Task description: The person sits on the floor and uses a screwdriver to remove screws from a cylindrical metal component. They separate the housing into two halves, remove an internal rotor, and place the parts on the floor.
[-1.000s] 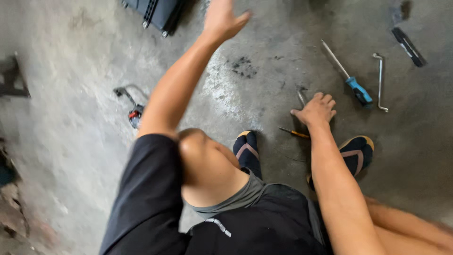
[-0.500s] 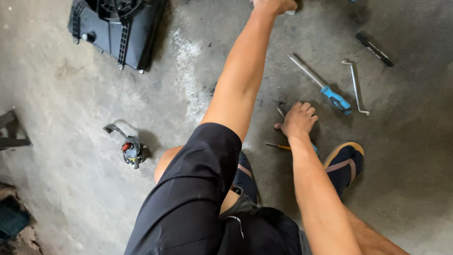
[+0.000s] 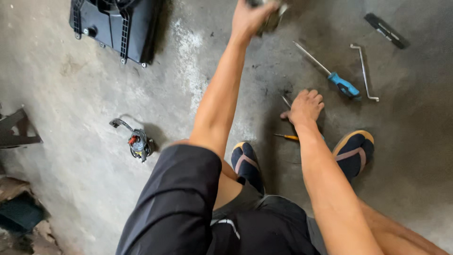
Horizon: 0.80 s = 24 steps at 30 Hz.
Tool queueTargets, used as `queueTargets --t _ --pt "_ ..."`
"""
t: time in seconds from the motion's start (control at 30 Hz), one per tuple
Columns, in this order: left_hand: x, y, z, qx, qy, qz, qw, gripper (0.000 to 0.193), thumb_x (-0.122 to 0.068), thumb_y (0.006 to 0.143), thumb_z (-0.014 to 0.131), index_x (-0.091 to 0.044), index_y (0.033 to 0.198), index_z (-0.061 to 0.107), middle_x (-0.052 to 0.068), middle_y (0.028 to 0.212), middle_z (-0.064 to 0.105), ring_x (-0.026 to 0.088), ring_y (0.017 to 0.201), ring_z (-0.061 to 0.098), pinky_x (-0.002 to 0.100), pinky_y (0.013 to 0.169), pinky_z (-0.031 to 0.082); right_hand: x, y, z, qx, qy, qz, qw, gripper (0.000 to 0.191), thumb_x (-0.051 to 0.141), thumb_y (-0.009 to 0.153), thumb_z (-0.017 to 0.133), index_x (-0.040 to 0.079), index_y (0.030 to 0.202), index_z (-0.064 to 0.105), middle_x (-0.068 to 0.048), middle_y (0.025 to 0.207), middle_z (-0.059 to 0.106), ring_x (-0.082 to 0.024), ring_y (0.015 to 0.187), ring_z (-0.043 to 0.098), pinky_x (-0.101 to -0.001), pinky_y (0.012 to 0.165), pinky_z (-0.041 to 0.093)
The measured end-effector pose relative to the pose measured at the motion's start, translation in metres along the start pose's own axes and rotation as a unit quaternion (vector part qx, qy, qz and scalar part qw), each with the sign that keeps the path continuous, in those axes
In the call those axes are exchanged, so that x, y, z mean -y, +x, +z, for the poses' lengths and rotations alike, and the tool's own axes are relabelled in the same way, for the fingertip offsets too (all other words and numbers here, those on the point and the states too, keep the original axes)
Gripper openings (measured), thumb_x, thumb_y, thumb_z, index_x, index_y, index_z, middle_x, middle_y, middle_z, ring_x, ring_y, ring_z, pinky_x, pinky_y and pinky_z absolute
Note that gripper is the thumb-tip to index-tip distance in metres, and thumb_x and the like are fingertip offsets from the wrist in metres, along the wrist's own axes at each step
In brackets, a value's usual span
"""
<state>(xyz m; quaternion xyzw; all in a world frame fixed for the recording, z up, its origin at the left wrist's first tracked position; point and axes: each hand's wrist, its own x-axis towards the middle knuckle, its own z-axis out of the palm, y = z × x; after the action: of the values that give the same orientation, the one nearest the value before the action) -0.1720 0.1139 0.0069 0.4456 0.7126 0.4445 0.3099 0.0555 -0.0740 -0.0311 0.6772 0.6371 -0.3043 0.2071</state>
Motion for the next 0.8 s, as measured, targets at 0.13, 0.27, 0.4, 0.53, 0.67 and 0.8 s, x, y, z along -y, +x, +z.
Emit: queueTargets --t 0.13,0.27,0.4,0.53,0.67,0.8 --pt "0.005 -0.054 -0.052 0.04 -0.177 -0.353 0.918 0.097 -0.05 0.057 0.085 0.004 0.13 0.052 0.027 0.109 0.072 0.037 0.076 0.078 0.052 0.049 0.064 -0.003 -0.005 0.0 -0.007 -0.005 -0.023 1.0 0.102 0.051 0.053 0.1 -0.002 0.129 0.056 -0.021 0.133 0.052 -0.04 0.127 0.047 -0.0527 0.103 0.043" --pt "0.01 -0.102 -0.08 -0.077 -0.065 -0.441 0.892 0.124 -0.055 0.055 0.086 0.013 0.139 0.026 0.033 0.117 0.063 0.042 0.089 0.077 0.056 0.055 0.069 -0.006 -0.01 -0.003 -0.008 -0.036 -0.042 0.998 0.109 0.057 0.053 0.099 -0.004 0.132 0.054 -0.024 0.135 0.052 -0.042 0.128 0.047 -0.0553 0.101 0.044" --pt "0.027 -0.154 -0.105 -0.087 0.056 -0.483 0.869 0.135 -0.068 0.05 0.085 0.022 0.134 0.029 0.035 0.119 0.065 0.038 0.095 0.076 0.044 0.067 0.068 -0.011 -0.012 -0.002 -0.013 -0.042 -0.075 0.996 0.113 0.06 0.056 0.098 -0.006 0.134 0.052 -0.027 0.139 0.05 -0.045 0.129 0.046 -0.0568 0.102 0.043" --pt "0.039 -0.196 -0.11 -0.045 0.093 -0.535 0.839 0.138 -0.073 0.05 0.081 0.02 0.136 0.027 0.034 0.119 0.066 0.039 0.097 0.077 0.041 0.068 0.069 -0.012 -0.01 -0.002 0.024 -0.059 -0.046 0.997 0.119 0.058 0.054 0.099 -0.008 0.138 0.048 -0.027 0.143 0.047 -0.044 0.133 0.044 -0.0546 0.105 0.042" --pt "0.043 -0.208 -0.098 -0.011 0.14 -0.551 0.823 0.127 -0.076 0.051 0.078 0.014 0.13 0.035 0.03 0.118 0.07 0.038 0.099 0.078 0.042 0.072 0.068 -0.017 -0.009 -0.014 0.069 -0.089 -0.097 0.989 0.122 0.057 0.057 0.099 -0.01 0.142 0.045 -0.032 0.147 0.043 -0.046 0.135 0.043 -0.0495 0.11 0.041" --pt "0.048 -0.2 -0.09 0.003 0.202 -0.524 0.827 0.127 -0.079 0.054 0.08 0.012 0.128 0.034 0.031 0.121 0.067 0.039 0.109 0.071 0.042 0.092 0.058 -0.029 -0.019 -0.028 0.11 -0.082 -0.102 0.985 0.114 0.051 0.06 0.098 -0.004 0.145 0.045 -0.029 0.152 0.04 -0.046 0.138 0.043 -0.0513 0.109 0.042"
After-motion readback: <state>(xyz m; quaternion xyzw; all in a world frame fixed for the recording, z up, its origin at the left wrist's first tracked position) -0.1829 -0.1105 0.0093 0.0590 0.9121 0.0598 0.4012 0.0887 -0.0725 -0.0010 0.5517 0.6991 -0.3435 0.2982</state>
